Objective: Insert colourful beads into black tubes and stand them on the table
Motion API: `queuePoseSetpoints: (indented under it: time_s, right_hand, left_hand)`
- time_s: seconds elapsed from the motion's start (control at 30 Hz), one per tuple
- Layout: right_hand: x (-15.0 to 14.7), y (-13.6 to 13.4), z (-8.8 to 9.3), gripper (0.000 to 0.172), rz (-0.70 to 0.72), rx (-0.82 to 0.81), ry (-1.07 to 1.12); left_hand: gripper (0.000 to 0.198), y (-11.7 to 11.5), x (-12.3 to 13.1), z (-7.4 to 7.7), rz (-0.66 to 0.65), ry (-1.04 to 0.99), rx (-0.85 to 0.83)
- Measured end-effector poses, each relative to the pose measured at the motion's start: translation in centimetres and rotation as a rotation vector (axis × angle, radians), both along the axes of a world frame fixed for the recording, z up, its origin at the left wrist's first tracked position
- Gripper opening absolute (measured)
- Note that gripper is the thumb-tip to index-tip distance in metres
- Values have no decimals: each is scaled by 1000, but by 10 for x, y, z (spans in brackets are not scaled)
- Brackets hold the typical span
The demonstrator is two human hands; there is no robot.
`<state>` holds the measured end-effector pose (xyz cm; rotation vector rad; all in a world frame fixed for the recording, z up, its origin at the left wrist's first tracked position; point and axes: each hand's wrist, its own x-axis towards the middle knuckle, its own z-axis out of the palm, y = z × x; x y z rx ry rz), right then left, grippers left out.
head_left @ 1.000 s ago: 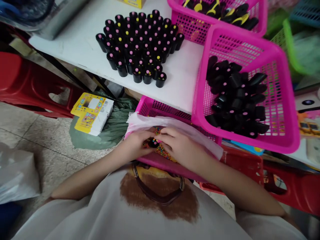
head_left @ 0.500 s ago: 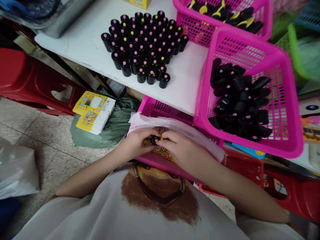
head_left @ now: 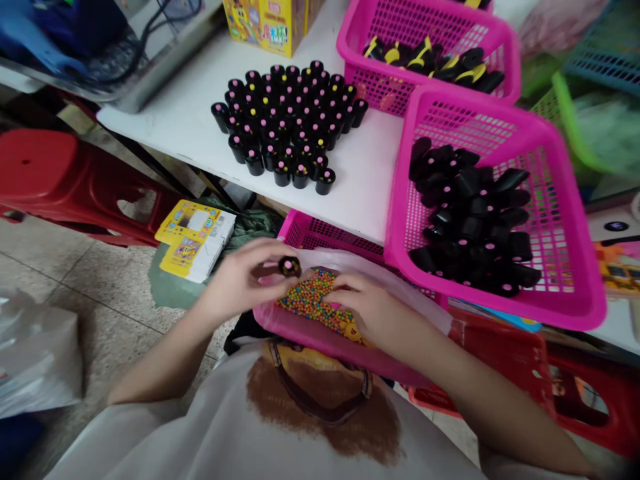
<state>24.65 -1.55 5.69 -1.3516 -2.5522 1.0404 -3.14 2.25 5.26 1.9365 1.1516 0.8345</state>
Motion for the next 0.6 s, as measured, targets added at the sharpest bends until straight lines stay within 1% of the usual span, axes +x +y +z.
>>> queuePoseSetpoints:
  time_s: [0.07,0.1,0.17,0.23,0.33,0.4,0.43,0.5,0.57,0.6]
  right_hand:
    - [-4,1,-3,55,18,-12,-38]
    - [-7,2,-4,52,34,-23,-67]
    - [-13,5,-8,51,72,-43,-139]
    - [-19,8,-15,52,92,-37,-211]
    - [-28,14,-28,49,117,39,-264]
    - [-34,17,-38,42,132,100,-279]
    - [-38,18,-43,39,132,120,-295]
    - [-45,20,-52,36,116,129,-332]
    - [-52,20,-59,35,107,118,-348]
    - [-55,19,-62,35,113,116,-346]
  left_hand:
    - [29,22,-17,9,192,17,82]
    - [33,37,-27,10,300,20,120]
    - [43,73,-47,7,485,10,169]
    - [54,113,-66,-2,587,-12,194]
    - [67,166,-83,-18,630,-30,162]
    - [73,190,-86,-24,639,-40,101]
    - [75,198,-85,-26,643,-46,67]
    - [82,205,-82,-25,648,-54,18]
    - [90,203,-80,-21,646,-64,19]
    - [94,200,-79,-16,644,-69,44]
